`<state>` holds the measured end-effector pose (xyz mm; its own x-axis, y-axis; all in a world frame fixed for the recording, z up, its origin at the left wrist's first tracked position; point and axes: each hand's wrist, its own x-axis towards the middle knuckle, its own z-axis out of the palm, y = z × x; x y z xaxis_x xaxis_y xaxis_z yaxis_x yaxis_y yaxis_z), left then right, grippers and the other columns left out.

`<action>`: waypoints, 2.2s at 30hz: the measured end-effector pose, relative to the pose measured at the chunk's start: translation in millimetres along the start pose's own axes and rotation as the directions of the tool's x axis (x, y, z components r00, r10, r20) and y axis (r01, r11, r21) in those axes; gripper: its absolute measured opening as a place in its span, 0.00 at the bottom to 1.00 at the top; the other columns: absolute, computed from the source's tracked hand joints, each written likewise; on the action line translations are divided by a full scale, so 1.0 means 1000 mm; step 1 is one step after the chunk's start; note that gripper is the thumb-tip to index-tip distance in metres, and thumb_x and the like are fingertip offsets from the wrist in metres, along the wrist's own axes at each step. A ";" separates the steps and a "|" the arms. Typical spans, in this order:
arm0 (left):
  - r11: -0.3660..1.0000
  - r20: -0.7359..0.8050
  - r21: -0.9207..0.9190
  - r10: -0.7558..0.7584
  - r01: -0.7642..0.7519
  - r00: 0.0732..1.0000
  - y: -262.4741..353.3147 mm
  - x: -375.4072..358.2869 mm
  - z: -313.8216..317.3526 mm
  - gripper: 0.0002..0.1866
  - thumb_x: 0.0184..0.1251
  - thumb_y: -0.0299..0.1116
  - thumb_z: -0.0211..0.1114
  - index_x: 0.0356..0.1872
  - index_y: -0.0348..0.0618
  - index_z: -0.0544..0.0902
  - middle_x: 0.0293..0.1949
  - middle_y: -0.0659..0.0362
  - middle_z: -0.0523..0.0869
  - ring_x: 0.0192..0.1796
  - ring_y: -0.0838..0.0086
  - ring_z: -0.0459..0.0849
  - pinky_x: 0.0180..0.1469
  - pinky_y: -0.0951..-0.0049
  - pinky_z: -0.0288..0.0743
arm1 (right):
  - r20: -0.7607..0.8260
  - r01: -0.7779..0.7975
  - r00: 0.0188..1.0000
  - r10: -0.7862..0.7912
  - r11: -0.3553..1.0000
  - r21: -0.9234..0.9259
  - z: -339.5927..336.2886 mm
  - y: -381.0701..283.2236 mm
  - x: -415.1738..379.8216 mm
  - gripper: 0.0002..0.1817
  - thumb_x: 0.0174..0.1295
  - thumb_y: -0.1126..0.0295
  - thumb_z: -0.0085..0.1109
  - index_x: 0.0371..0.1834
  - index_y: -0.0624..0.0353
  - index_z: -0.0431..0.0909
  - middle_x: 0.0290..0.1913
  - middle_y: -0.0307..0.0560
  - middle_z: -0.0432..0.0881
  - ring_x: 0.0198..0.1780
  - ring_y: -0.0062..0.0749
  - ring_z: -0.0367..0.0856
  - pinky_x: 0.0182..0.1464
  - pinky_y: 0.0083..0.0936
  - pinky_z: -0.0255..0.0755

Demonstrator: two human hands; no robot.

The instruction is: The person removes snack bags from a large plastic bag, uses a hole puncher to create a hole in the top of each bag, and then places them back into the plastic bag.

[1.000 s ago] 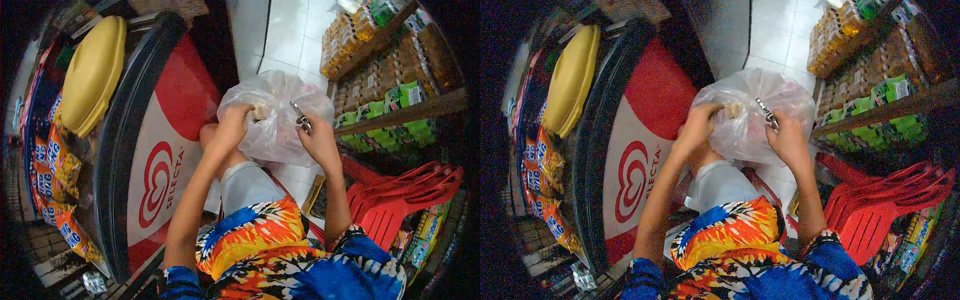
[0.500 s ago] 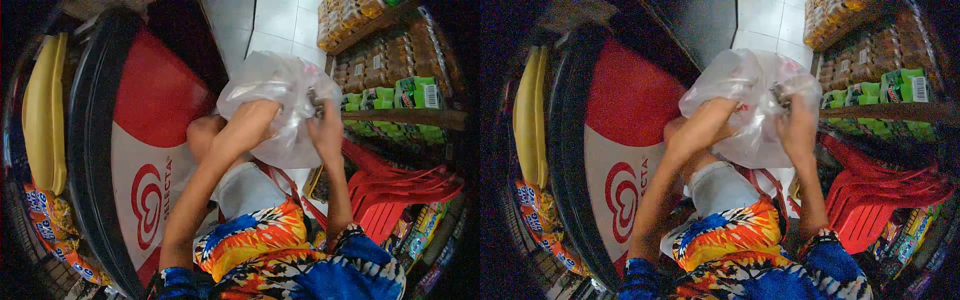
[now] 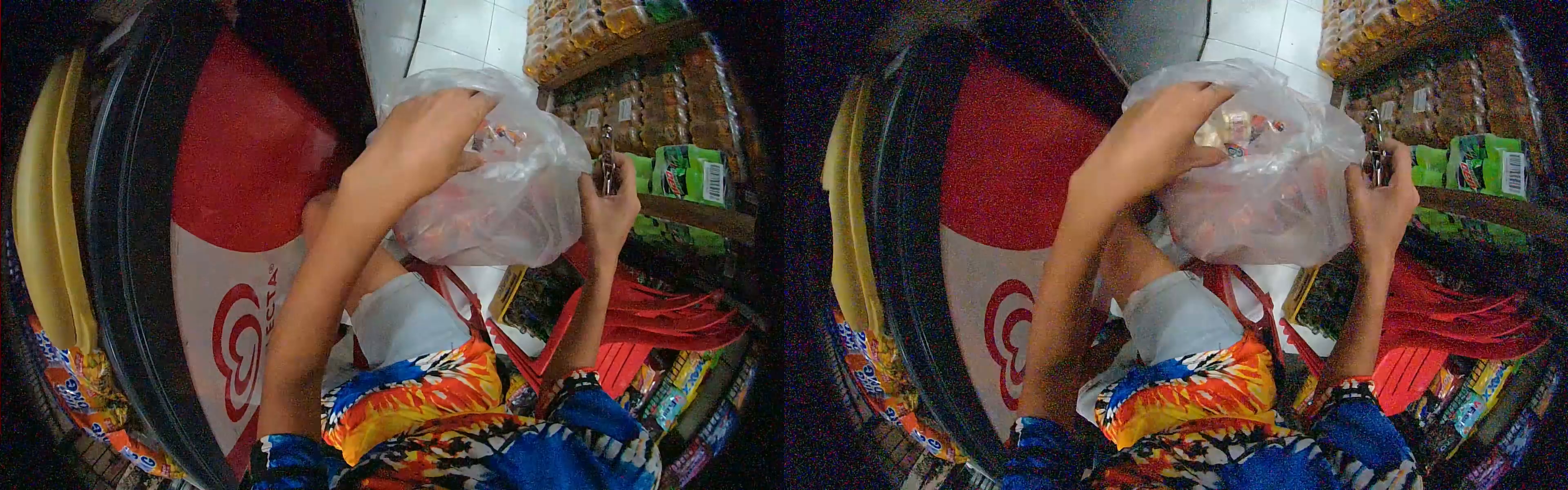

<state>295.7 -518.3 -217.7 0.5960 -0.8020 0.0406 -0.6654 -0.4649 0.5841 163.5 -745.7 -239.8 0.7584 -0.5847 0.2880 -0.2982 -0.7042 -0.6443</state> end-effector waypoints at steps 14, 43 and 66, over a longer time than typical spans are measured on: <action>0.956 -0.241 0.200 0.259 -0.213 0.935 -0.002 -0.022 0.003 0.32 0.39 0.33 0.73 0.51 0.36 0.72 0.41 0.49 0.80 0.47 0.58 0.79 0.49 0.63 0.73 | -0.021 0.110 0.994 -0.110 0.994 0.014 0.000 -0.008 -0.016 0.16 0.47 0.77 0.63 0.41 0.61 0.74 0.27 0.43 0.78 0.28 0.20 0.75 0.33 0.21 0.71; 0.629 0.345 -0.763 0.590 -0.148 0.730 0.159 -0.134 0.291 0.17 0.49 0.29 0.65 0.43 0.40 0.78 0.40 0.49 0.83 0.45 0.53 0.81 0.47 0.58 0.74 | 0.788 -0.047 0.567 0.238 0.965 -0.258 0.095 0.133 -0.059 0.38 0.38 0.51 0.75 0.46 0.70 0.74 0.39 0.66 0.80 0.43 0.53 0.80 0.45 0.38 0.72; 0.703 0.260 -0.708 0.344 -0.064 0.902 0.136 -0.129 0.257 0.21 0.48 0.29 0.64 0.47 0.40 0.77 0.37 0.45 0.83 0.41 0.51 0.83 0.41 0.57 0.77 | 0.689 -0.153 0.635 0.349 0.931 -0.330 0.083 0.112 -0.080 0.29 0.49 0.52 0.68 0.43 0.65 0.73 0.29 0.58 0.80 0.31 0.44 0.79 0.35 0.34 0.71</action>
<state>12.4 -574.9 -351.9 0.1921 -0.9810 0.0265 -0.1878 -0.0102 0.9821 117.6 -743.7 -394.0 0.7769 -0.3396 -0.5303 -0.5856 -0.6992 -0.4102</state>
